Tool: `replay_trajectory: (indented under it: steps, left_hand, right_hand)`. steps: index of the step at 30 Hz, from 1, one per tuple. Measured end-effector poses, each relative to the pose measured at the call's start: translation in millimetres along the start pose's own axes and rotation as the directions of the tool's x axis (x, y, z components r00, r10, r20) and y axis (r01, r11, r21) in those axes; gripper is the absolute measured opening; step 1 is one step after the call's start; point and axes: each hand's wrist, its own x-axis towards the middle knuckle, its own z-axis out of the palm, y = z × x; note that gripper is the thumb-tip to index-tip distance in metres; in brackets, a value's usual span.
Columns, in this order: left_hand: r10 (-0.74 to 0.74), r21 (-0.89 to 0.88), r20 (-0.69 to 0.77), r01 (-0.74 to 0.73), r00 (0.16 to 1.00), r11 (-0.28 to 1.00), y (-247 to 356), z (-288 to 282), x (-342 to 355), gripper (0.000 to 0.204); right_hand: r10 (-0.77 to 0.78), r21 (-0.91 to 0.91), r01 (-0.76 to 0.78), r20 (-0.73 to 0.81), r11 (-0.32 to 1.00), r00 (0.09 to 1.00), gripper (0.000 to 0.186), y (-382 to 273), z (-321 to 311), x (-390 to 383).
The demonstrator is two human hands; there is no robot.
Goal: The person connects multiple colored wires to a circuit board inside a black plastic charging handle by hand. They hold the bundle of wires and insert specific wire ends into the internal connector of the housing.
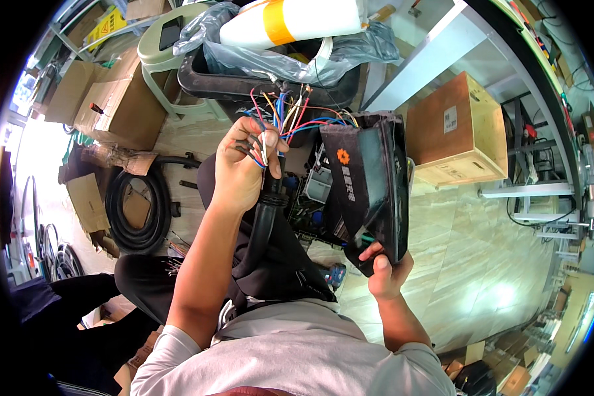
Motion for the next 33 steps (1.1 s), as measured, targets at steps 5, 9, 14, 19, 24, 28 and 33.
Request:
replay_trajectory:
  steps: [5,9,14,19,24,28,33]
  left_hand:
    - [0.070,0.192,0.039,-0.076,0.997,0.978,-3.1,5.4,-5.4,0.006]
    - [0.072,0.196,0.037,-0.078,0.997,0.978,-0.4,9.7,-6.8,0.006]
    - [0.122,0.027,0.070,-0.124,0.990,0.992,-0.6,0.4,-5.8,0.004]
    - [-0.024,-0.301,-0.153,-0.023,0.988,0.953,0.8,-14.7,-1.2,0.014]
    - [-0.114,-0.459,-0.293,-0.035,0.949,0.888,14.4,-9.1,2.6,0.009]
    - [-0.166,-0.504,-0.237,0.025,0.957,0.863,23.1,-27.8,11.4,0.014]
    - [-0.198,-0.522,-0.046,0.146,0.979,0.840,21.0,-41.1,14.7,0.011]
  right_hand:
    - [0.189,0.313,-0.176,-0.009,0.933,0.982,0.048,-6.4,29.7,7.8]
    - [0.280,0.442,-0.293,0.096,0.848,0.955,0.044,-5.3,37.2,10.1]
    - [0.347,0.589,-0.389,0.189,0.709,0.919,0.040,-4.8,52.3,9.7]
    - [0.347,0.628,-0.414,0.235,0.659,0.908,0.041,-10.0,60.3,7.5]
    - [0.270,0.586,-0.401,0.301,0.704,0.915,0.044,-11.1,61.0,-1.8]
    - [0.224,0.434,-0.348,0.312,0.831,0.923,0.043,-4.2,51.7,-31.5]
    - [0.259,0.127,-0.342,0.431,0.931,0.864,0.041,-3.8,53.5,-66.7]
